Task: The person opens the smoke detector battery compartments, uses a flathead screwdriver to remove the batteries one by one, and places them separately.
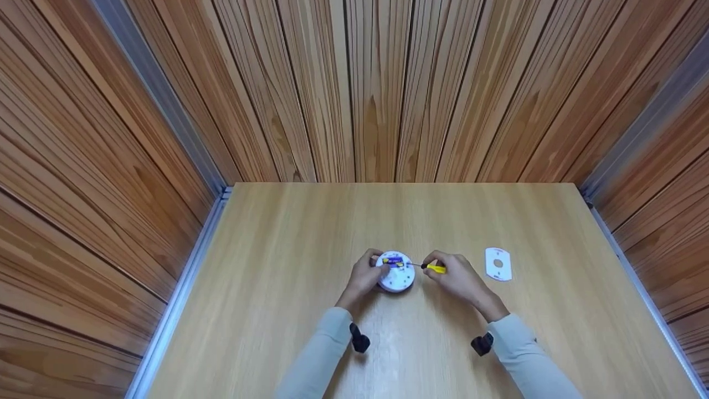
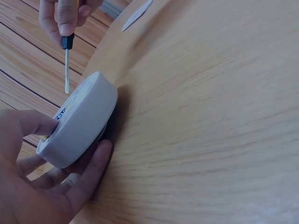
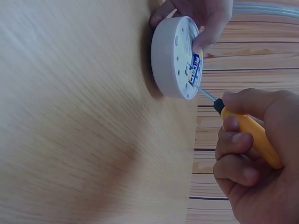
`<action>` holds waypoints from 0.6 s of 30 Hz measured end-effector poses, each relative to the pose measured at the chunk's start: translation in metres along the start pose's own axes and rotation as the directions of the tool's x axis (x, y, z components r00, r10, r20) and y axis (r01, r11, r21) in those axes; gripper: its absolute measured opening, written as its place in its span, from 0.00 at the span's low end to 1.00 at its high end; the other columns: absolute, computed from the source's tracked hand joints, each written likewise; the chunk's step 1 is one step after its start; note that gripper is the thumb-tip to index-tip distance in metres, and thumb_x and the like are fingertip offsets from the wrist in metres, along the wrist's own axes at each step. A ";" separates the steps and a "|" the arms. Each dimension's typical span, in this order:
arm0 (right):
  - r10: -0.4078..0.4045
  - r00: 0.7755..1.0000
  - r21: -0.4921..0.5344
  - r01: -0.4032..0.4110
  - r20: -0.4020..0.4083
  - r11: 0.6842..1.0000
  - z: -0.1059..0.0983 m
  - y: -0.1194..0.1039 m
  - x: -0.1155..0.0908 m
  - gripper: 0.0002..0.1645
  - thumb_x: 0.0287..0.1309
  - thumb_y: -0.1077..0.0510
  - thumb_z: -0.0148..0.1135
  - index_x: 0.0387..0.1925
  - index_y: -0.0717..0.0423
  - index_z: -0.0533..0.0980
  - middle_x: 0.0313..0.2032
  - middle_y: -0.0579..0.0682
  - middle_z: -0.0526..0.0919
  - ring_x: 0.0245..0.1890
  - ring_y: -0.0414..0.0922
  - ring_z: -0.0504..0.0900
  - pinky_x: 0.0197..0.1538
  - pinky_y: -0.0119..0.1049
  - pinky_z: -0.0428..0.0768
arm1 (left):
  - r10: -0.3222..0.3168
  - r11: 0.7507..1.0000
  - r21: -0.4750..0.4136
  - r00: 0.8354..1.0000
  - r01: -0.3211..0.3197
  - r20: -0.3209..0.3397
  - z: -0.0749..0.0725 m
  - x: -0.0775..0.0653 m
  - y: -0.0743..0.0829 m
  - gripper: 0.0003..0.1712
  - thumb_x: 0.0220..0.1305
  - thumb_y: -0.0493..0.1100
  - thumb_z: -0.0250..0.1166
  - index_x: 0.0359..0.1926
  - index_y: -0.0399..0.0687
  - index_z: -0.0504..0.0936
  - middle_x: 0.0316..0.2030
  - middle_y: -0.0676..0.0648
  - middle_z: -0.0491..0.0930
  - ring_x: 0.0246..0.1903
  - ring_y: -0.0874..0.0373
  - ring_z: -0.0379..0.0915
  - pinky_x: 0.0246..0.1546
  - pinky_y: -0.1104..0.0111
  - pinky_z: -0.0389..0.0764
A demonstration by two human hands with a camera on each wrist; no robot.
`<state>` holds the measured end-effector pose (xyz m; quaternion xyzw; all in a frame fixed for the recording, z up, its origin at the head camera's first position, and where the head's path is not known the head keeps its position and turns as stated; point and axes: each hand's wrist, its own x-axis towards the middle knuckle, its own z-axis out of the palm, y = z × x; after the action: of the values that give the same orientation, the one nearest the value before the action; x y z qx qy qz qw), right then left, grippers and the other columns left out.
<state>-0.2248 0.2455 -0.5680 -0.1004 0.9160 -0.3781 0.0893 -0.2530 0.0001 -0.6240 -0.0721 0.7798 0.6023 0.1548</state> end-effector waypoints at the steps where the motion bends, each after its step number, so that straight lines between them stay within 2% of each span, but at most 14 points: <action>1: -0.004 1.000 -0.006 0.004 0.002 1.000 0.001 -0.001 0.000 0.11 0.72 0.57 0.68 0.53 0.47 0.84 0.54 0.51 0.87 0.51 0.50 0.79 0.58 0.48 0.79 | 0.004 1.000 0.004 1.000 -0.004 -0.003 0.000 0.000 0.000 0.21 0.71 0.42 0.66 0.63 0.52 0.77 0.47 0.45 0.76 0.41 0.54 0.78 0.31 0.65 0.86; 6: 0.000 1.000 -0.027 0.000 0.007 1.000 0.004 -0.004 0.000 0.12 0.71 0.58 0.68 0.54 0.49 0.84 0.56 0.52 0.88 0.53 0.51 0.81 0.63 0.55 0.81 | 0.023 1.000 0.008 0.999 -0.023 -0.026 0.001 0.000 -0.002 0.19 0.71 0.42 0.66 0.61 0.51 0.79 0.43 0.45 0.76 0.36 0.55 0.77 0.28 0.64 0.87; 10: -0.010 1.000 -0.062 0.010 -0.008 0.998 0.007 -0.006 0.000 0.11 0.70 0.59 0.70 0.52 0.49 0.85 0.55 0.53 0.89 0.54 0.52 0.83 0.62 0.56 0.82 | 0.033 0.999 -0.002 0.999 -0.033 -0.032 0.001 -0.001 -0.003 0.18 0.72 0.42 0.65 0.61 0.51 0.79 0.41 0.46 0.76 0.35 0.56 0.77 0.27 0.65 0.86; 14: -0.047 0.998 -0.099 0.043 -0.032 0.994 0.009 -0.008 0.000 0.11 0.69 0.59 0.71 0.51 0.50 0.86 0.54 0.54 0.90 0.54 0.53 0.85 0.61 0.56 0.84 | 0.073 0.997 0.010 0.996 -0.073 -0.041 0.001 -0.001 -0.003 0.17 0.72 0.42 0.65 0.60 0.50 0.80 0.40 0.47 0.77 0.36 0.57 0.74 0.30 0.70 0.80; 18: -0.093 0.995 -0.148 0.085 -0.047 0.985 0.010 -0.012 0.000 0.11 0.68 0.60 0.72 0.50 0.53 0.86 0.52 0.55 0.90 0.53 0.53 0.87 0.59 0.55 0.85 | 0.101 0.995 0.029 0.993 -0.099 -0.062 0.003 0.000 -0.002 0.17 0.70 0.42 0.67 0.58 0.49 0.82 0.39 0.48 0.79 0.36 0.58 0.73 0.33 0.71 0.74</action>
<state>-0.2208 0.2301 -0.5665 -0.1373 0.9379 -0.3161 0.0402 -0.2522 0.0022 -0.6268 -0.0500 0.7948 0.5963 0.1008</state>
